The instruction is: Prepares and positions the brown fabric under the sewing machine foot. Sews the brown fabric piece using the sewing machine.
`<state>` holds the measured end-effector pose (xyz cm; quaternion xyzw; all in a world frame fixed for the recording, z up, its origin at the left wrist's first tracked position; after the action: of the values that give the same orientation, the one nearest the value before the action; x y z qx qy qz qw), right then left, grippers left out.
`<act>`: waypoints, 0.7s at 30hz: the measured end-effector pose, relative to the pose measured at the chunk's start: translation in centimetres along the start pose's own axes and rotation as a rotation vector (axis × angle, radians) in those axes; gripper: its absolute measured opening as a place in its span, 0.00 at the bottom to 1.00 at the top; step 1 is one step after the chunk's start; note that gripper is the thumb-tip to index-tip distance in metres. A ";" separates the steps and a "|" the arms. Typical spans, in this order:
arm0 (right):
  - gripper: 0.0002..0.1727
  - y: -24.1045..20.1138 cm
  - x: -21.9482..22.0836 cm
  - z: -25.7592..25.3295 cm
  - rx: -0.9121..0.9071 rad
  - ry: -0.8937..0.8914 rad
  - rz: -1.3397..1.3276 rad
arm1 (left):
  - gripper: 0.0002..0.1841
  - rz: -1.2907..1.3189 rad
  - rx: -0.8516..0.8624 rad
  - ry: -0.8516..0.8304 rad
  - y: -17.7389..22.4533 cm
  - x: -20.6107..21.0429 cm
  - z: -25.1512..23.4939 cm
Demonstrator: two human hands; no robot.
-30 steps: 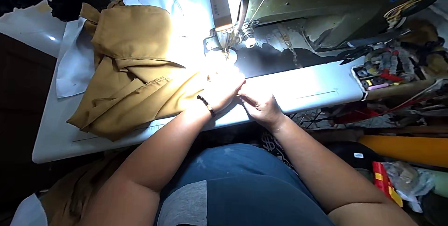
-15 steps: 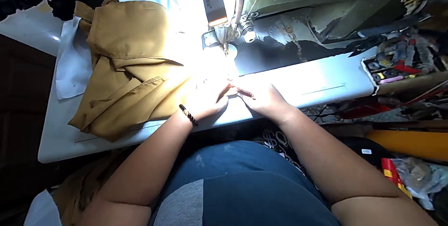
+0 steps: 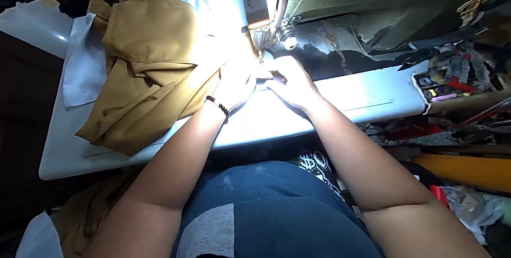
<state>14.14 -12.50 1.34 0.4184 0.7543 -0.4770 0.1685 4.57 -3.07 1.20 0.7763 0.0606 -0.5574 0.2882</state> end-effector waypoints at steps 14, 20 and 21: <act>0.15 -4.3 4.4 6.4 0.567 0.219 -1.011 | 0.20 -0.171 0.239 -0.140 2.3 0.7 2.9; 0.16 -3.3 0.4 2.9 -0.131 0.000 0.189 | 0.25 -0.051 0.247 -0.174 2.0 0.9 2.5; 0.12 -3.2 0.5 2.7 -0.198 0.026 0.196 | 0.27 -0.033 0.260 -0.164 2.1 0.7 2.2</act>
<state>10.92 -15.22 1.60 0.4774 0.7553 -0.3762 0.2450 3.85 -6.15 0.94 0.7578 -0.0230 -0.6267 0.1803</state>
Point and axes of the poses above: each hand's wrist, its own z-axis away from the middle knuckle, its own x-axis out of the palm, y = z × x, the point moved 9 cm from there along -z, towards the middle knuckle, and after that the axes turned 15 degrees about -x, right-handed, at the moved point
